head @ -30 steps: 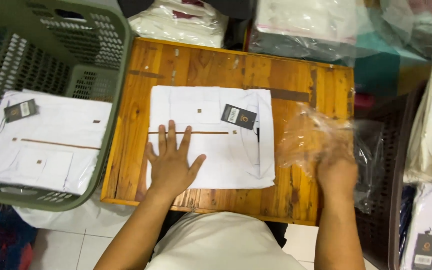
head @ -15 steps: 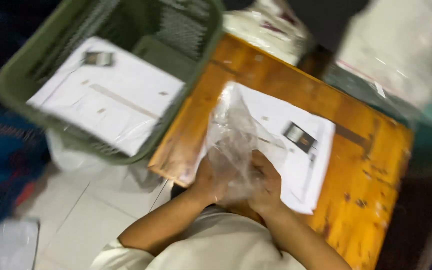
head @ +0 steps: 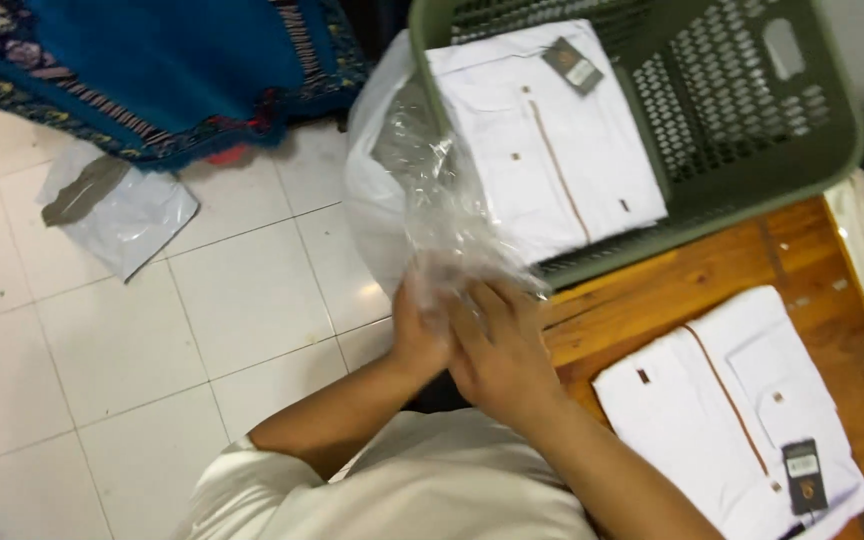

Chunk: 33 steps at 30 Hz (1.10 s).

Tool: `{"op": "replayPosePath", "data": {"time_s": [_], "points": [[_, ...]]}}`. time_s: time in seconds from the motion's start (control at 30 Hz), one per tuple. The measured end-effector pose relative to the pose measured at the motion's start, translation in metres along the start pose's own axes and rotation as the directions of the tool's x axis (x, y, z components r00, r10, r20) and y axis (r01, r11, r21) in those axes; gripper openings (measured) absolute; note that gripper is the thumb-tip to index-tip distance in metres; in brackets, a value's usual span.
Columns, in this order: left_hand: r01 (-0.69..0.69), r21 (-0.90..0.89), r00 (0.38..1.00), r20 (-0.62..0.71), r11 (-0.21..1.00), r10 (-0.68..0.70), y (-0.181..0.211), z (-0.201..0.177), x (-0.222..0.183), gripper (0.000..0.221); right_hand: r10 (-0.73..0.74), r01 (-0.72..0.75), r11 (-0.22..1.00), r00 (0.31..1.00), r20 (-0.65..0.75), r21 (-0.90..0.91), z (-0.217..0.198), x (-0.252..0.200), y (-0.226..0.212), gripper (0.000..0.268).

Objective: Packaging folded white shirts into clear plastic bags and placing them into a storage basket.

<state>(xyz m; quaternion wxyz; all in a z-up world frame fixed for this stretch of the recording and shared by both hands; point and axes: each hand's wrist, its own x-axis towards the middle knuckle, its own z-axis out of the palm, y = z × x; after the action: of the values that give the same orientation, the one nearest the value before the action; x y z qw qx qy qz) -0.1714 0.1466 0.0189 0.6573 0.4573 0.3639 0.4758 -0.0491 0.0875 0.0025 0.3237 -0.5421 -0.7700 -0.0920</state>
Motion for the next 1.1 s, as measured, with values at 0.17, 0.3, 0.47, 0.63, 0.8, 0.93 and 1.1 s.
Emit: {"op": "replayPosePath", "data": {"time_s": [0.17, 0.3, 0.47, 0.63, 0.8, 0.93, 1.1], "points": [[0.242, 0.209, 0.965, -0.157, 0.948, -0.211, -0.097, -0.082, 0.043, 0.026, 0.236, -0.219, 0.969, 0.654, 0.719, -0.118, 0.076, 0.045, -0.004, 0.067], [0.168, 0.125, 0.982, -0.108, 0.978, -0.155, -0.135, -0.117, 0.079, 0.030, 0.100, -0.076, 0.976, 0.989, 0.108, -0.206, 0.178, 0.043, 0.032, 0.040], [0.086, 0.297, 0.987, -0.157, 0.951, -0.040, -0.137, -0.116, 0.112, 0.082, 0.237, -0.213, 0.933, 0.970, 0.048, -0.290, 0.197, 0.055, 0.054, 0.031], [-0.123, 0.611, 0.989, 0.143, 0.782, 0.043, -0.163, -0.112, 0.132, 0.055, 0.626, -0.588, 0.726, 0.349, 0.697, -0.358, 0.235, 0.009, 0.103, 0.066], [-0.441, 0.863, 0.770, 0.505, 0.248, -0.390, -0.181, -0.107, 0.163, 0.069, 0.582, -0.473, 0.756, 0.168, 0.796, -0.453, 0.230, 0.008, 0.095, 0.071], [-0.470, 0.882, 0.768, 0.423, 0.027, -0.481, -0.229, -0.102, 0.197, 0.042, 0.589, -0.336, 0.785, 0.141, 0.796, -0.521, 0.221, 0.022, 0.070, 0.095], [-0.340, 0.908, 0.872, 0.207, -0.245, -0.444, -0.276, -0.090, 0.220, 0.020, 0.527, -0.027, 0.843, 0.244, 0.814, -0.537, 0.187, 0.029, 0.027, 0.042]]}}
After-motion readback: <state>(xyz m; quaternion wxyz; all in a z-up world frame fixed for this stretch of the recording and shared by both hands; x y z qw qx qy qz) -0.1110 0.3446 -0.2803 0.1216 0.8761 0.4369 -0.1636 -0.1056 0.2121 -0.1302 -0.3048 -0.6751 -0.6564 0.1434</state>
